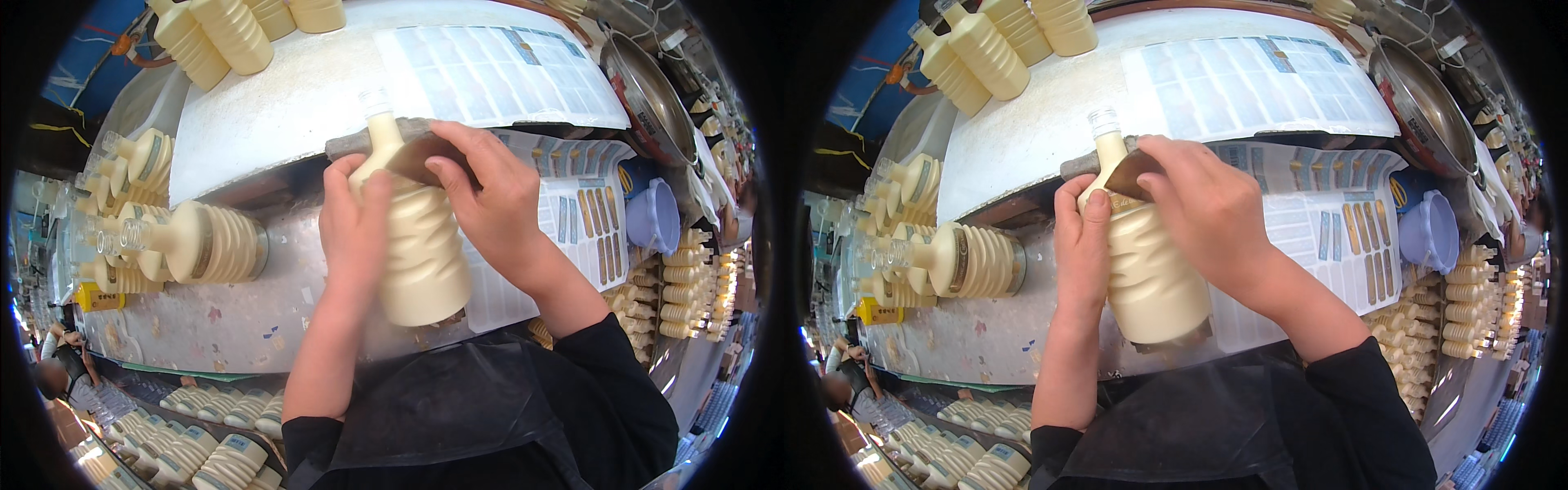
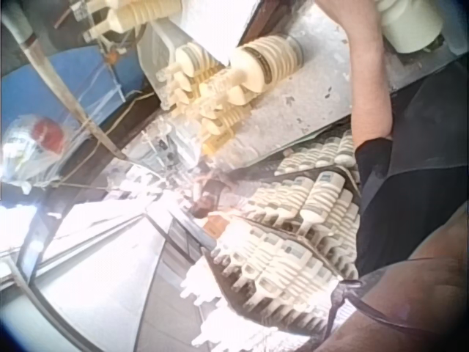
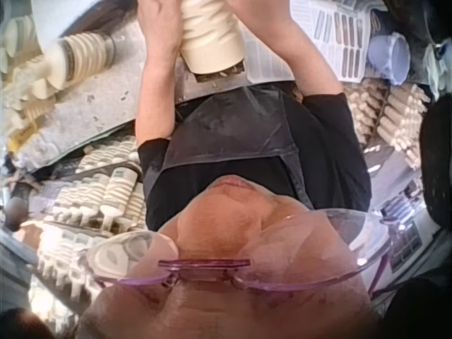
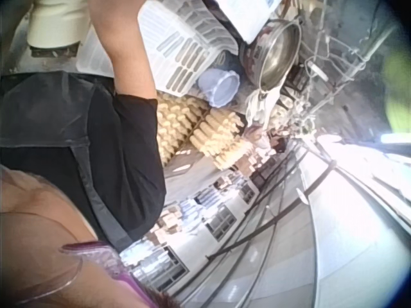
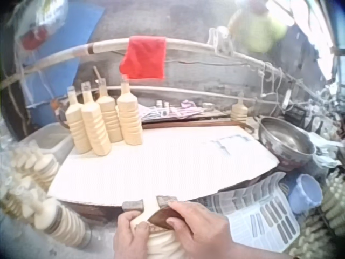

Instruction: The person applies rectangular labels to the necks of cream-colored plastic bottles. They pick up each bottle, place a label on the neck, smooth it down, and set the bottle aside. The process is repeated for multiple bottles.

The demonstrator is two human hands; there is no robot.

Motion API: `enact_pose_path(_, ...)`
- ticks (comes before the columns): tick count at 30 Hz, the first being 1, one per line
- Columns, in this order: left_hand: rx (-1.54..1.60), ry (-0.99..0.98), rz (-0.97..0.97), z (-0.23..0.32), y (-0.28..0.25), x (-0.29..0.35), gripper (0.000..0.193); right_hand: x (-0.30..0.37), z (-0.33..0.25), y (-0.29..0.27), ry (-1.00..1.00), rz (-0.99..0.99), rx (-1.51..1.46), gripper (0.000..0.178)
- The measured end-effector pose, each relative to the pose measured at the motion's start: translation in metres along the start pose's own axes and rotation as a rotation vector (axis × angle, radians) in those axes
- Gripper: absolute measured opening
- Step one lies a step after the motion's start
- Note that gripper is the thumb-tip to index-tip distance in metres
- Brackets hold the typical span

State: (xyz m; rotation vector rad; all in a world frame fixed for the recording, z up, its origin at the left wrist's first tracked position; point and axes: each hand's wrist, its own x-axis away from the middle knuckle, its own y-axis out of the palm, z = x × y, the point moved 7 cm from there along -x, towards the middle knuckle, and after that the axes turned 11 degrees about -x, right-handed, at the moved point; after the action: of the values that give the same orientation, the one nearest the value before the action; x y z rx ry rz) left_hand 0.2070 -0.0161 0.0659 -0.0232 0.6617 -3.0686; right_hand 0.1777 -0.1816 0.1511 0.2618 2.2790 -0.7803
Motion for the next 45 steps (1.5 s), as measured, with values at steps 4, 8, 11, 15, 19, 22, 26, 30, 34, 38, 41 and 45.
enact_pose_path(4,-0.139,0.133,0.107,0.015,-0.008,0.004,0.051,-0.002,0.035,-0.01,0.31,0.113,-0.381,0.017)
enact_pose_path(8,-0.297,0.148,0.026,0.031,-0.005,0.0,0.049,0.004,0.055,-0.001,0.56,-0.063,-0.416,0.014)
enact_pose_path(11,-0.275,0.122,0.032,0.025,-0.002,-0.001,0.047,0.005,0.046,0.024,0.692,-0.23,-0.387,0.028)
enact_pose_path(15,-0.17,0.165,0.026,0.016,-0.002,0.0,0.045,-0.005,0.046,0.03,0.71,-0.341,-0.327,0.031)
enact_pose_path(19,-0.091,0.146,0.023,0.011,-0.001,0.0,0.045,-0.004,0.052,0.032,0.749,-0.301,-0.374,0.035)
enact_pose_path(22,0.024,0.027,0.009,0.011,-0.001,0.002,0.048,0.001,0.06,0.034,0.757,-0.317,-0.465,0.037)
enact_pose_path(26,0.031,-0.135,-0.032,0.01,0.003,0.001,0.053,-0.002,0.054,0.031,0.765,-0.371,-0.408,0.036)
enact_pose_path(30,-0.033,-0.071,-0.058,0.004,0.003,-0.001,0.054,-0.001,0.061,0.034,0.802,-0.406,-0.482,0.034)
enact_pose_path(34,0.037,0.003,-0.045,-0.001,0.002,-0.001,0.053,0.001,0.064,0.035,0.801,-0.387,-0.558,0.029)
enact_pose_path(38,0.232,-0.025,-0.032,-0.005,0.0,-0.002,0.052,0.006,0.066,0.037,0.804,-0.347,-0.676,0.019)
enact_pose_path(41,0.431,-0.189,-0.102,0.001,-0.002,0.002,0.049,0.008,0.061,0.033,0.785,-0.349,-0.634,0.016)
enact_pose_path(45,0.137,-0.177,-0.091,-0.005,0.004,-0.004,0.056,0.009,0.06,0.033,0.757,-0.317,-0.559,0.024)
